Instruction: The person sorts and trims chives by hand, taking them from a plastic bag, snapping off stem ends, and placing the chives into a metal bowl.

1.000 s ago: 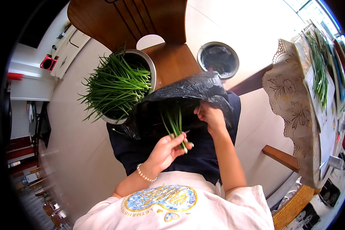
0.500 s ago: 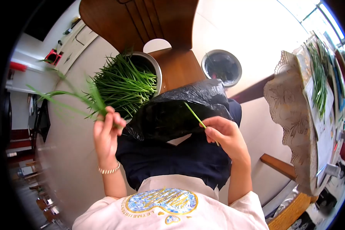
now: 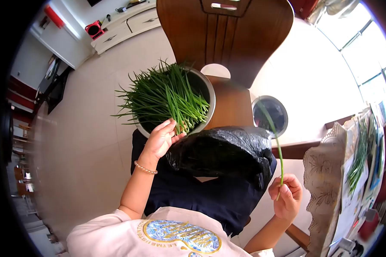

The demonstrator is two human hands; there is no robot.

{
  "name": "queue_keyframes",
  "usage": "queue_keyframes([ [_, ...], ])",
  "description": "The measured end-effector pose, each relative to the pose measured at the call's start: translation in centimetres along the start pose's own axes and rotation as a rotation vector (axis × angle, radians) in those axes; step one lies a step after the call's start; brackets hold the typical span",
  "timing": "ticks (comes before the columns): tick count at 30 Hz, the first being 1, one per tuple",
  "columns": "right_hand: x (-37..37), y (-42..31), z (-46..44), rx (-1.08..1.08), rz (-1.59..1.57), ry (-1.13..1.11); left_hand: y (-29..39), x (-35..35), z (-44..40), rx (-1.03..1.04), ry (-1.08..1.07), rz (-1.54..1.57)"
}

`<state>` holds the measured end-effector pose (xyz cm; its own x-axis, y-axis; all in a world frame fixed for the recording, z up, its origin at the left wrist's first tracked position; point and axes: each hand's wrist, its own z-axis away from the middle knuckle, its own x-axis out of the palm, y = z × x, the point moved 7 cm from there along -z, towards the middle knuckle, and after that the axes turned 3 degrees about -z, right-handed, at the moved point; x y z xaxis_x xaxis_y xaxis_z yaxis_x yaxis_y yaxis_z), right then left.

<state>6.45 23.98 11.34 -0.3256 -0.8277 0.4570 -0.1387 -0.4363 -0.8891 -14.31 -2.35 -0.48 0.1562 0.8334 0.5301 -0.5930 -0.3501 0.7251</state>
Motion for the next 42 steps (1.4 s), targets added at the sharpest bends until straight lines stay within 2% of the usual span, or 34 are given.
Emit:
queue_keyframes([
  [5, 0.7, -1.4, -0.6, -0.118, -0.047, 0.038, -1.3, -0.5, -3.6, -0.029, -0.034, 0.081],
  [7, 0.3, -2.2, -0.8, -0.154, -0.030, 0.068, -2.6, -2.6, -5.2, -0.074, -0.015, 0.196],
  [9, -1.6, -5.8, 0.3, -0.315, 0.105, 0.294, -2.3, -3.0, -5.7, -0.016, 0.008, 0.208],
  [10, -3.1, -9.5, -0.6, -0.402, 0.275, 0.429, -0.4, -2.5, -3.9, 0.004, 0.029, 0.228],
  [11, -3.8, -11.0, 1.9, -0.462, 0.294, 0.508, -3.2, -3.8, -7.3, -0.024, -0.061, 0.239],
  [12, -4.8, -13.1, 2.3, -0.545, 0.392, 0.624, -3.2, -5.8, -8.4, 0.002, -0.042, 0.248],
  [13, -6.5, -16.5, 1.8, -0.584, 0.623, 0.779, -0.7, -5.4, -6.1, 0.049, 0.133, 0.218],
  [14, -6.9, -17.8, 4.6, -0.627, 0.612, 0.857, -2.1, -5.3, -7.5, 0.037, 0.071, 0.207],
  [15, -7.0, -19.6, 5.7, -0.658, 0.746, 0.906, -1.6, -5.6, -6.8, 0.077, 0.035, 0.177],
  [16, -9.3, -22.1, 6.2, -0.592, 1.129, 1.163, -0.1, -3.0, -4.4, 0.097, 0.073, 0.103],
  [17, -10.9, -21.9, 5.0, -0.560, 1.154, 1.159, -0.6, -3.7, -5.1, 0.083, 0.056, 0.099],
  [19, -15.9, -23.0, 5.6, -0.412, 1.855, 1.385, 1.8, -1.6, -1.3, 0.302, 0.217, -0.160],
  [20, -15.8, -22.5, 6.0, -0.410, 1.854, 1.387, 2.2, 0.1, 0.2, 0.302, 0.215, -0.162],
  [21, -13.2, -21.6, 6.2, -0.641, 2.118, 1.386, 4.3, 2.1, 2.5, 0.543, 0.258, -0.418],
  [22, -10.1, -20.4, 5.2, -0.912, 2.371, 1.329, 5.5, 3.8, 4.7, 0.778, 0.324, -0.671],
  [23, -9.2, -19.8, 5.6, -0.887, 2.265, 1.298, 5.1, 4.2, 5.0, 0.777, 0.321, -0.671],
  [24, -7.5, -18.4, 4.9, -0.871, 2.156, 1.237, 4.0, 5.1, 5.3, 0.729, 0.170, -0.706],
  [25, -4.2, -13.0, 3.6, -1.055, 1.764, 0.762, 3.3, 5.2, 7.0, 0.651, 0.056, -0.770],
  [26, -3.0, -12.5, 3.4, -1.003, 1.685, 0.754, 3.1, 7.1, 7.2, 0.698, 0.011, -0.936],
  [27, -1.5, -8.6, 2.1, -0.791, 1.517, 0.598, 3.2, 8.4, 8.2, 0.718, 0.001, -1.131],
  [28, 3.0, -1.2, 0.1, -0.735, 1.510, -0.125, 3.5, 9.8, 10.1, 0.872, 0.009, -1.330],
  [29, 3.9, 0.0, 0.1, -0.713, 1.497, -0.075, 2.6, 12.3, 9.8, 1.043, -0.075, -1.486],
  [31, 4.2, 9.9, -1.1, -0.312, 1.463, -0.427, 0.1, 11.6, 7.5, 0.825, -0.164, -1.707],
  [33, 2.1, 10.4, -1.6, -0.199, 1.428, -0.390, -0.6, 12.4, 7.5, 0.840, -0.170, -1.779],
  [35, -3.1, 13.8, -3.8, 0.063, 1.543, -0.219, -1.6, 10.7, 5.8, 0.797, -0.145, -1.879],
  [37, -4.5, 12.5, -6.0, 0.113, 1.920, -0.211, -0.3, 11.2, 5.5, 0.789, -0.099, -1.853],
  [39, -6.1, 12.5, -7.8, 0.033, 1.915, -0.066, 1.4, 12.5, 6.0, 0.974, -0.095, -1.670],
  [40, -6.9, 13.2, -8.5, 0.251, 1.764, -0.088, 2.1, 13.5, 6.3, 1.020, -0.104, -1.614],
  [41, -7.3, 14.2, -8.7, 0.255, 1.761, -0.088, 2.0, 13.8, 6.0, 1.017, -0.106, -1.617],
  [42, -5.9, 13.8, -9.2, -0.072, 1.787, -0.053, 2.2, 14.1, 5.7, 1.027, -0.112, -1.559],
])
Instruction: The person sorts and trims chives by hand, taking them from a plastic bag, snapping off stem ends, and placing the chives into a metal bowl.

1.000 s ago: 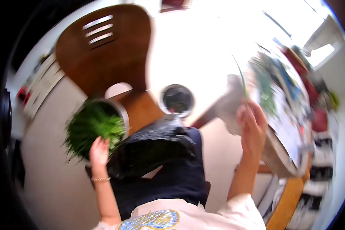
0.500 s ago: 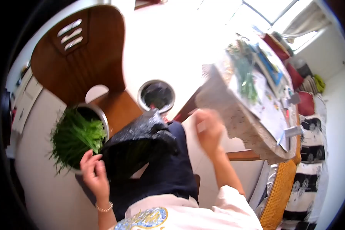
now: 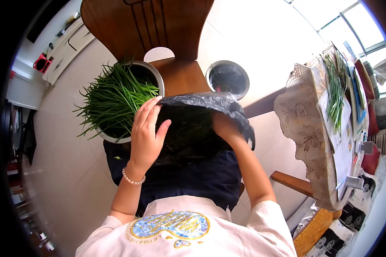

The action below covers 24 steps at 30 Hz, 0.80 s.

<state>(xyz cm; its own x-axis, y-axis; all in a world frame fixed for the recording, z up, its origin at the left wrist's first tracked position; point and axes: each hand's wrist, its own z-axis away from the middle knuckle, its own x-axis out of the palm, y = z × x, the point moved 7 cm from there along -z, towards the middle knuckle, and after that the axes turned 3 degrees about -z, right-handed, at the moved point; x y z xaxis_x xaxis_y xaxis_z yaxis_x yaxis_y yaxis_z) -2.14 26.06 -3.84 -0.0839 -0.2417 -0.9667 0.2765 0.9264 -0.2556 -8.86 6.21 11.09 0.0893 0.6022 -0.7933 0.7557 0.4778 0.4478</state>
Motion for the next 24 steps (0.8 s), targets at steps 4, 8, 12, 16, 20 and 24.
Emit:
queue_keyframes([
  [4, -0.4, -0.1, -1.3, -0.079, -0.114, 0.199, 0.2, -0.1, -1.7, 0.001, 0.048, 0.049],
  [8, 2.7, 1.3, -3.9, -0.138, 0.112, 0.191, 0.1, 0.4, -2.5, -0.001, 0.010, 0.034],
  [12, 3.6, 0.9, -4.3, -0.173, 0.140, 0.204, 0.9, -0.2, -2.2, 0.029, 0.009, -0.034],
  [16, 3.4, 0.0, -2.2, -0.195, 0.110, 0.207, 2.8, -1.8, -0.6, 0.065, 0.080, -0.055],
  [20, 0.9, -2.9, 1.7, -0.037, -0.367, 0.090, 4.3, -0.9, 3.2, 0.010, -0.022, 0.205],
  [24, 4.4, -3.5, 5.3, 0.519, -1.213, -0.244, 1.5, 8.4, 10.4, -0.840, -0.532, 1.144],
])
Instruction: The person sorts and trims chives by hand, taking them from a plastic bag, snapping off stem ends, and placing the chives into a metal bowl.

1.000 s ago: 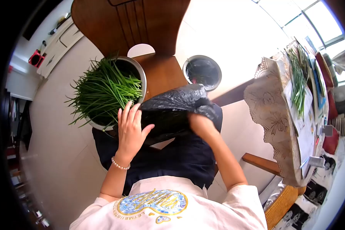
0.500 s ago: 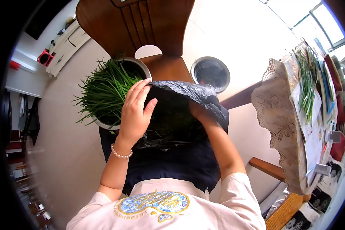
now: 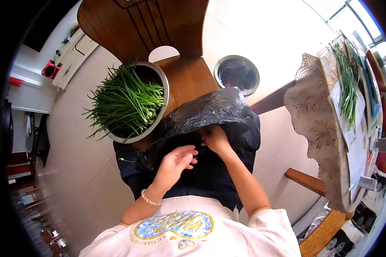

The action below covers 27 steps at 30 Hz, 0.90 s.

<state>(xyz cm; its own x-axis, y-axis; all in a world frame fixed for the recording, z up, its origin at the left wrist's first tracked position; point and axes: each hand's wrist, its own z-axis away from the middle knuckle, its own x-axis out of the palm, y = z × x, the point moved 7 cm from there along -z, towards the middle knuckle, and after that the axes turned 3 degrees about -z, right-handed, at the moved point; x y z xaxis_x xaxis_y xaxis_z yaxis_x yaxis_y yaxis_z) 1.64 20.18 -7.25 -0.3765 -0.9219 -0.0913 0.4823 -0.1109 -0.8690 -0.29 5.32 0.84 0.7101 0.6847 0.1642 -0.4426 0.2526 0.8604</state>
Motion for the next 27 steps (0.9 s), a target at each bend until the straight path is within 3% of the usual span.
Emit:
queue_keyframes([
  [1, 0.5, 0.4, 0.5, 0.006, -0.004, -0.003, -0.8, -0.3, -0.7, -0.008, 0.002, -0.002],
  [3, 1.7, 1.1, 1.4, 0.066, -0.245, -0.065, -3.7, -0.8, -2.2, -0.241, 0.050, 0.413],
  [7, 1.9, 0.4, 2.0, 0.121, -0.357, -0.065, -5.7, -0.8, -4.3, -0.462, 0.040, 0.537],
  [12, 0.8, -0.1, 1.2, 0.093, -0.282, -0.068, -8.7, -1.3, -7.0, -0.452, 0.100, 0.735],
  [14, -0.5, 0.3, 0.4, 0.126, -0.238, -0.051, -8.5, -1.9, -7.4, -0.349, 0.100, 0.781],
  [19, -1.4, -0.1, 0.3, 0.187, -0.599, 0.025, -7.0, -2.8, -7.1, -0.309, 0.136, 0.686],
  [21, -1.8, -1.1, 0.5, 0.091, -0.844, 0.126, -6.3, -2.7, -7.2, -0.276, 0.130, 0.640],
  [27, -1.1, -3.3, 1.8, 0.083, -0.755, -0.051, -4.1, -3.3, -8.3, -0.146, 0.203, 0.231],
])
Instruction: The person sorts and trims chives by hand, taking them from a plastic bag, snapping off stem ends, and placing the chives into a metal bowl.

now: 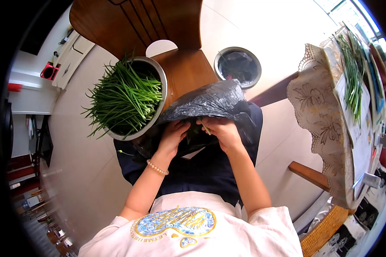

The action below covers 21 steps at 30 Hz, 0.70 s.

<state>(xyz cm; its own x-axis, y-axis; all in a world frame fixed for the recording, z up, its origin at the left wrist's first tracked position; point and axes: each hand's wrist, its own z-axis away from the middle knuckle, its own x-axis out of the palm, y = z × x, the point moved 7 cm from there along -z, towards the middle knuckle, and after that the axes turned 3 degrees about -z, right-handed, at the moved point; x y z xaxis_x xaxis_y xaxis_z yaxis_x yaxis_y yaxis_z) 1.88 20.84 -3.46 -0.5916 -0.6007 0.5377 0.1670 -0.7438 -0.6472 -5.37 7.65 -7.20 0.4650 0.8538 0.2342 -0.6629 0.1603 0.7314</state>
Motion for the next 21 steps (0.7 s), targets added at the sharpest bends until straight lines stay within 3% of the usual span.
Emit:
queue_keyframes([
  [2, 0.9, -1.2, 0.7, -0.208, 0.214, -0.059, 2.0, 1.0, 1.4, 0.105, 0.007, -0.129],
  [6, 2.7, -1.1, 2.4, -0.187, 0.308, -0.103, 4.1, 1.9, 4.2, 0.228, 0.025, 0.008],
  [11, 3.4, -0.5, 4.5, -0.089, 0.267, -0.092, 2.4, 2.1, 6.2, -0.050, -0.110, -0.106],
  [16, 2.1, -0.1, 5.6, -0.042, 0.280, -0.052, 1.5, 2.5, 8.9, -0.147, -0.145, -0.014],
  [21, 1.7, -0.4, 6.1, 0.060, 0.364, -0.093, 0.9, 4.3, 11.1, -0.228, -0.361, 0.014],
])
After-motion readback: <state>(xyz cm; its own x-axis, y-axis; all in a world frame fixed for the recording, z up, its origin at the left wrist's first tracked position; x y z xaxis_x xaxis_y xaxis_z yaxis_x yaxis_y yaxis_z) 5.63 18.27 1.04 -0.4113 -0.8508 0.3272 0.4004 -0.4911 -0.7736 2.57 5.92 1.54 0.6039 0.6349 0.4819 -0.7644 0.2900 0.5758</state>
